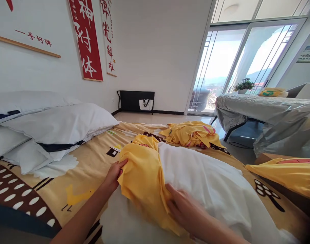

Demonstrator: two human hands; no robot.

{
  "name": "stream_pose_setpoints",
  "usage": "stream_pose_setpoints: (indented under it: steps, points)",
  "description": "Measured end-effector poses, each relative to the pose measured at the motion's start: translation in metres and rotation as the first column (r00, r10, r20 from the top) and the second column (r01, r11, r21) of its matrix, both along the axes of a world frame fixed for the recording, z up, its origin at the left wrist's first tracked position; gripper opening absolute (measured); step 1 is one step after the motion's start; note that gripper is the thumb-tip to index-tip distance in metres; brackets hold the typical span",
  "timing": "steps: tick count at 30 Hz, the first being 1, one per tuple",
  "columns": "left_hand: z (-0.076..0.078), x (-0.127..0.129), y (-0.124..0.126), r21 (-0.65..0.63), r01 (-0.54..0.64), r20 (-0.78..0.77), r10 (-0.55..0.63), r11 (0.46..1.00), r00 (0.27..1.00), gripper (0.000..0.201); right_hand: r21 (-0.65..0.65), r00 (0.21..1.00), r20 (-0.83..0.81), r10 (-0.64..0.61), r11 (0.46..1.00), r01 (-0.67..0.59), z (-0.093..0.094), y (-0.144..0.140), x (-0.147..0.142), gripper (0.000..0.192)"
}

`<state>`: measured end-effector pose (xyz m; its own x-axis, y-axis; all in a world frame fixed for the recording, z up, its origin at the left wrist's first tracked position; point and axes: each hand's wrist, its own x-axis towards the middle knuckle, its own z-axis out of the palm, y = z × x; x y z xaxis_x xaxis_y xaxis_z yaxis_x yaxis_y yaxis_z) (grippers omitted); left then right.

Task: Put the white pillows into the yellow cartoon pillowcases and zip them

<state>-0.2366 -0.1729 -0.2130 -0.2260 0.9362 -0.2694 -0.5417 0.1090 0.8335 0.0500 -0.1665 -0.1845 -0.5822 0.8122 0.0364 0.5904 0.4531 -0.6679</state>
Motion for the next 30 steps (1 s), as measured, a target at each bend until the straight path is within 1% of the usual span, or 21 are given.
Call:
stream_pose_setpoints:
  steps: [1,3,4,5,7,8,9,10,11,12,13,14,15,17,19,21,23,25,27,29,30]
  points:
    - [0.0,-0.003,0.0,0.015,-0.025,-0.003,0.025,1.0,1.0,0.028,0.049,0.999,0.007,-0.05,0.998,0.049,0.005,0.008,0.006,0.017]
    - [-0.006,-0.011,-0.003,0.033,-0.075,0.019,0.075,0.997,0.997,0.026,0.04,0.983,-0.027,-0.182,0.982,0.183,0.016,0.033,0.03,0.02]
    - [-0.011,-0.015,-0.005,0.032,-0.09,0.033,0.089,0.995,0.995,0.025,-0.024,0.971,-0.037,-0.234,0.972,0.234,0.02,0.048,0.044,0.024]
    - [-0.017,-0.019,-0.007,0.027,-0.098,0.042,0.097,0.995,0.994,0.026,-0.13,0.966,-0.026,-0.258,0.959,0.253,0.023,0.061,0.059,0.028]
    - [-0.026,-0.024,-0.012,0.002,-0.098,0.038,0.098,0.995,0.994,0.028,-0.313,0.972,0.044,-0.229,0.921,0.231,0.025,0.079,0.08,0.032]
    - [-0.03,-0.025,-0.015,-0.017,-0.097,0.025,0.097,0.995,0.995,0.029,-0.333,0.976,0.099,-0.194,0.918,0.216,0.026,0.082,0.085,0.029]
    - [-0.031,-0.024,-0.018,-0.026,-0.1,0.006,0.1,0.995,0.995,0.03,-0.274,0.971,0.16,-0.176,0.937,0.215,0.027,0.081,0.085,0.025]
    - [-0.031,-0.023,-0.02,-0.03,-0.103,-0.015,0.103,0.994,0.995,0.03,-0.136,0.958,0.214,-0.19,0.966,0.222,0.029,0.077,0.08,0.021]
    - [-0.03,-0.021,-0.022,-0.031,-0.107,-0.036,0.106,0.994,0.994,0.03,0.061,0.943,0.244,-0.228,0.974,0.219,0.032,0.071,0.07,0.017]
    - [-0.027,-0.019,-0.024,-0.028,-0.109,-0.053,0.107,0.994,0.993,0.03,0.264,0.939,0.237,-0.249,0.947,0.184,0.037,0.062,0.057,0.015]
    - [-0.023,-0.015,-0.025,-0.021,-0.112,-0.064,0.111,0.993,0.992,0.03,0.425,0.953,0.207,-0.222,0.898,0.117,0.042,0.053,0.04,0.017]
    - [-0.018,-0.01,-0.027,-0.013,-0.114,-0.069,0.113,0.993,0.991,0.029,0.53,0.973,0.179,-0.142,0.848,0.026,0.047,0.044,0.022,0.02]
    - [-0.013,-0.005,-0.027,-0.002,-0.115,-0.067,0.115,0.993,0.991,0.029,0.58,0.985,0.172,-0.018,0.81,-0.087,0.051,0.037,0.001,0.022]
    - [-0.006,0.006,-0.029,0.025,-0.114,-0.04,0.115,0.993,0.993,0.029,0.59,0.954,0.207,0.215,0.751,-0.297,0.053,0.027,-0.04,0.023]
    - [-0.001,0.016,-0.03,0.054,-0.103,0.0,0.103,0.993,0.995,0.031,0.57,0.913,0.259,0.316,0.713,-0.408,0.049,0.025,-0.076,0.016]
    - [0.0,0.02,-0.033,0.086,-0.104,0.059,0.1,0.991,0.993,0.033,0.54,0.903,0.272,0.334,0.723,-0.43,0.04,0.029,-0.102,0.016]
    - [-0.001,0.018,-0.036,0.143,-0.118,0.131,0.099,0.983,0.986,0.029,0.514,0.92,0.229,0.318,0.764,-0.392,0.032,0.034,-0.115,0.017]
    - [-0.005,0.014,-0.038,0.209,-0.126,0.183,0.088,0.97,0.979,0.027,0.478,0.947,0.161,0.279,0.817,-0.322,0.025,0.04,-0.119,0.013]
    - [-0.011,0.014,-0.038,0.254,-0.12,0.194,0.071,0.96,0.978,0.029,0.426,0.965,0.079,0.251,0.867,-0.261,0.02,0.044,-0.119,0.018]
    - [-0.018,0.018,-0.036,0.26,-0.135,0.165,0.094,0.956,0.982,0.035,0.383,0.973,-0.01,0.231,0.899,-0.209,0.017,0.048,-0.118,0.022]
    - [-0.022,0.021,-0.035,0.257,-0.158,0.123,0.13,0.953,0.984,0.04,0.374,0.974,-0.05,0.22,0.909,-0.186,0.015,0.048,-0.119,0.023]
